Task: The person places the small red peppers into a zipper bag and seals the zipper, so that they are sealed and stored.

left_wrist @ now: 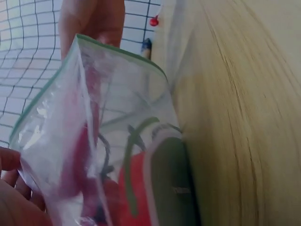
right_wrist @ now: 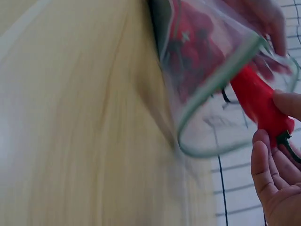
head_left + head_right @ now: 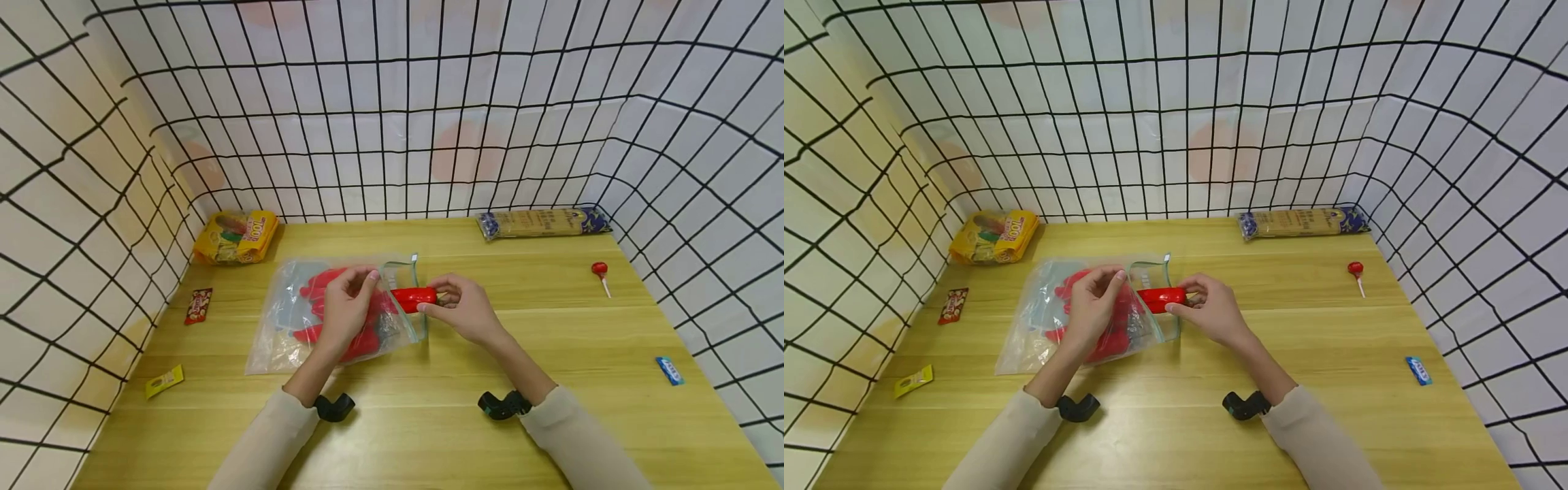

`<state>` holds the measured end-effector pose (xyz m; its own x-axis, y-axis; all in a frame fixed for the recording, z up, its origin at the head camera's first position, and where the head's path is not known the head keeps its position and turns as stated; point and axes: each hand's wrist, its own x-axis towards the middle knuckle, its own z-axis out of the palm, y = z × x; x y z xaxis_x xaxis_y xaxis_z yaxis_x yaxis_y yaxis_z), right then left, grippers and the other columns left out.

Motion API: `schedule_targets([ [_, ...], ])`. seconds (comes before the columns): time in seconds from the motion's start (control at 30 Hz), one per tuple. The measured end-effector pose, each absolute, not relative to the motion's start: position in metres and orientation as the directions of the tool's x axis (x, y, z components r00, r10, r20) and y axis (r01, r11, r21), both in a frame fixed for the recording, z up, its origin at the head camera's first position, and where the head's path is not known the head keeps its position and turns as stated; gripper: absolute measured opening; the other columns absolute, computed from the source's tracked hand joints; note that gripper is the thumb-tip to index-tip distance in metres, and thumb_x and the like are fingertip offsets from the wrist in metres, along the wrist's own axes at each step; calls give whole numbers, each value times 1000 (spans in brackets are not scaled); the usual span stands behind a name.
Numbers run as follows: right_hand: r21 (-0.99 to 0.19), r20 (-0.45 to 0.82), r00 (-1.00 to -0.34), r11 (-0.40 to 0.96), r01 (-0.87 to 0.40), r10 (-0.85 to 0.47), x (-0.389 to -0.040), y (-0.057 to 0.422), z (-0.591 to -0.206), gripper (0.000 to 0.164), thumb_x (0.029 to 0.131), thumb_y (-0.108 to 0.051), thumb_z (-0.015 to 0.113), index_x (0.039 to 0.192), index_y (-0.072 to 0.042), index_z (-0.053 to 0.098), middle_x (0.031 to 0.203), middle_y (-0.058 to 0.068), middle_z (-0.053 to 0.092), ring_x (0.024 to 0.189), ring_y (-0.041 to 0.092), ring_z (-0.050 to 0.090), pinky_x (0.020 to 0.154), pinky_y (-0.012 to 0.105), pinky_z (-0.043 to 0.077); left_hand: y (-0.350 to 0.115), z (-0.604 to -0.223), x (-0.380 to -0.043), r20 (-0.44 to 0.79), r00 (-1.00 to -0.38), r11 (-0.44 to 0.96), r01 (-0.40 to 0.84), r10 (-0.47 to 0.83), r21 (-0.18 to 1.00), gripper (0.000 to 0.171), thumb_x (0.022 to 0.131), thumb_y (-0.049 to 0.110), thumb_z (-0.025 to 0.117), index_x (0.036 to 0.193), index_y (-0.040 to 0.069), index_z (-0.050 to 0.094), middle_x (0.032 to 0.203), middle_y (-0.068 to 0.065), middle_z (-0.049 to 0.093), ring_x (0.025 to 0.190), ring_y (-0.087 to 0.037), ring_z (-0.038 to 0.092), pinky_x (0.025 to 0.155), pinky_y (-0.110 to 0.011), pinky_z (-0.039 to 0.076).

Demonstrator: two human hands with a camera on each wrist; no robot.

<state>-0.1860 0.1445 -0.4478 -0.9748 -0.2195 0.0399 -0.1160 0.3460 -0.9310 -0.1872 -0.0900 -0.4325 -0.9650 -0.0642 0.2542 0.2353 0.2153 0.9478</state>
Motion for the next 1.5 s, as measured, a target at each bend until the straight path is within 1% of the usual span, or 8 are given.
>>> schedule_targets([
  [0.2,-939,43,-967,321,-126,-253,-184,117,-441,40,84,-27,77,120,-12,65,117,10,66,96,24,69,77,32,58,-88,-430,-183,341,-937,288,306,-77,907,25,93,41,64,104,20,72,93,4,74,93,-11,69,81,-41,56],
  [0.3,-956,13,-958,277,-95,-286,-184,108,-440,37,89,-16,71,125,-9,63,121,12,62,105,29,67,84,35,57,-88,-430,-184,343,-935,267,310,-88,913,25,92,41,65,104,20,72,94,3,74,92,-15,70,79,-34,56],
  [0.43,-970,25,-948,221,-100,-318,-188,104,-449,36,92,-13,67,128,-8,60,123,8,61,111,26,64,90,33,55,-89,-437,-188,315,-945,179,296,-89,938,26,92,40,65,105,18,72,97,-4,75,91,-23,68,76,-23,54],
  [0.63,-986,-6,-939,159,-52,-345,-183,121,-449,46,96,-26,63,136,-7,51,134,14,55,116,29,62,94,38,53,-91,-446,-195,288,-953,100,279,-89,955,27,92,38,65,104,15,72,97,-7,74,87,-19,66,74,-20,52],
  [0.97,-993,-34,-898,119,-21,-440,-150,157,-443,49,105,-35,41,140,0,43,135,28,52,119,43,57,98,40,50,-92,-450,-196,257,-964,79,252,-65,965,27,94,37,63,107,15,71,104,-13,73,90,-16,66,79,-21,53],
  [1.13,-998,-54,-850,63,24,-525,-137,154,-443,55,105,-36,40,143,3,38,140,30,47,125,42,52,103,37,47,-93,-451,-196,261,-963,55,258,-65,965,27,94,37,64,107,15,71,107,-20,71,90,-17,67,80,-21,54],
  [1.37,-998,-53,-876,-10,66,-480,-138,148,-434,52,104,-37,44,138,2,44,139,30,48,129,40,50,104,36,45,-92,-447,-193,238,-969,68,234,-59,970,25,94,32,64,106,12,71,104,-16,72,88,-16,65,76,-17,52],
  [1.5,-995,-12,-894,-88,57,-447,-146,142,-430,53,104,-36,43,136,5,44,137,30,50,130,43,47,105,36,44,-88,-431,-184,255,-966,81,251,-43,965,22,95,22,65,106,3,70,102,-20,71,87,-16,66,77,-18,53],
])
